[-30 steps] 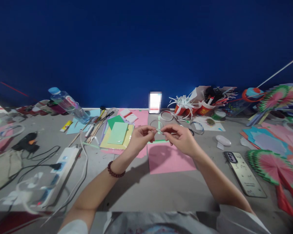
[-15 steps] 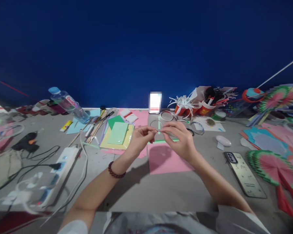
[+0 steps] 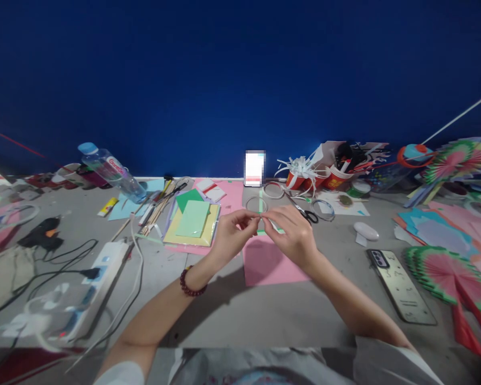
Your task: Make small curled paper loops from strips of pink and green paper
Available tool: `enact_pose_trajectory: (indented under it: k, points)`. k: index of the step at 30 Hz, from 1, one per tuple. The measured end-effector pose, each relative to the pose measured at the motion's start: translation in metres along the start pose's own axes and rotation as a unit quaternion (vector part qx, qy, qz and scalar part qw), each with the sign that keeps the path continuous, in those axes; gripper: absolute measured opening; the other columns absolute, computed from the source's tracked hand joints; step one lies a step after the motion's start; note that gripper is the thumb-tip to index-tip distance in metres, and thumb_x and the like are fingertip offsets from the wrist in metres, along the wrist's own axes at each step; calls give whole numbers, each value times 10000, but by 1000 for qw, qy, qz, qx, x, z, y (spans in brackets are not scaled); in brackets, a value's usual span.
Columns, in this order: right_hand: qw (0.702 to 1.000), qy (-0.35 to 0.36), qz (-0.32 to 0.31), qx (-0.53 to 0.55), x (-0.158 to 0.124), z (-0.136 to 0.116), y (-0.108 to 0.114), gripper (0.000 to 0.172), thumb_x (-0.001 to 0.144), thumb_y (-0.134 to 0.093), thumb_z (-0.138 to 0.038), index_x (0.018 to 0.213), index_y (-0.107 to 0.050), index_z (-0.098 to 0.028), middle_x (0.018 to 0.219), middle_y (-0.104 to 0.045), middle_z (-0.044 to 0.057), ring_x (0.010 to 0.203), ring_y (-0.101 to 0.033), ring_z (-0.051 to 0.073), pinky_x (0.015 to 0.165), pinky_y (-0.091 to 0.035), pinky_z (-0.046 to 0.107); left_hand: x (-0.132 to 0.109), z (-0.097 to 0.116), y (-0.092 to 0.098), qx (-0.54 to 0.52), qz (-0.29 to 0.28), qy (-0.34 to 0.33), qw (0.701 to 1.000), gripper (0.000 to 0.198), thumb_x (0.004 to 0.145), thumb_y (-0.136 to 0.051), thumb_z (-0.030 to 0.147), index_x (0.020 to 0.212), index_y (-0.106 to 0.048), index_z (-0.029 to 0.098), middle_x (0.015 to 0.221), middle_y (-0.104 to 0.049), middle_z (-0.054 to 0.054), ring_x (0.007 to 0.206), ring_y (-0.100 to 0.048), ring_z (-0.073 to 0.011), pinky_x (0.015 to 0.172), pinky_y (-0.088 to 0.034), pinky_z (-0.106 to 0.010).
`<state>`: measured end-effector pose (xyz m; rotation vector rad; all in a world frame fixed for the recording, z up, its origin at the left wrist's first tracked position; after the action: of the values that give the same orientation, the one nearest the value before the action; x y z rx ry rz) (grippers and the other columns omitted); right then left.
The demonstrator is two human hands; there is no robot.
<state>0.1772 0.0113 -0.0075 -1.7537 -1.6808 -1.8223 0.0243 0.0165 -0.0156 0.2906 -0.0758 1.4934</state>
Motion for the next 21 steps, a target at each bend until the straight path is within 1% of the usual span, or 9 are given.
enact_pose_trajectory:
  k: [4,9,12,14,16,21]
  points:
    - [1000,4,12,13,0,-1,1,193,880,-530,-111,917,-688,-215,825,-720,62,755,-639,204,708,-513,351,-3,1,1,54,4,-33,998,127,801,-614,244,800,-714,166,578,-645,1,525,-567,-106,503,-435,-204]
    - [1000,14,5,-12,1,-4,1,199,873,-515,-103,891,-681,-211,809,-718,64,746,-638,201,701,-508,345,-4,-1,0,105,9,-86,991,118,801,-595,194,794,-710,170,612,-658,1,537,-550,-97,526,-438,-200]
    - [999,25,30,-20,1,-6,0,189,858,-521,-86,871,-674,-196,781,-713,59,722,-633,193,679,-506,332,-4,-1,-1,114,18,-116,986,112,793,-593,172,780,-705,171,635,-668,4,543,-538,-89,536,-443,-193]
    - [999,24,46,-14,1,-6,-1,182,848,-531,-77,870,-673,-188,769,-712,55,712,-631,188,672,-509,325,-4,-1,-2,111,21,-123,986,115,790,-592,160,784,-706,171,653,-679,4,542,-536,-84,528,-441,-185]
    - [999,14,49,-3,1,-5,-1,185,848,-532,-77,873,-676,-192,767,-712,48,714,-633,185,677,-513,321,-4,0,-2,107,21,-123,986,114,788,-593,155,785,-706,172,663,-684,2,540,-535,-82,520,-439,-181]
    - [998,-3,61,31,2,-5,0,168,849,-554,-85,865,-680,-194,748,-703,47,701,-628,179,662,-518,319,-3,2,-2,76,23,-102,992,97,779,-607,157,765,-702,168,628,-670,1,537,-548,-88,518,-449,-188]
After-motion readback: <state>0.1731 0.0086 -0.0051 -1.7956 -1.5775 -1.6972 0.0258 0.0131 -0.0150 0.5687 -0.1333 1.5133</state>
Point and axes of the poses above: each hand's wrist, its own x-axis towards the middle knuckle, its own y-axis out of the back of the hand, z = x × y, the point moved 2 cm from there along x, towards the middle knuckle
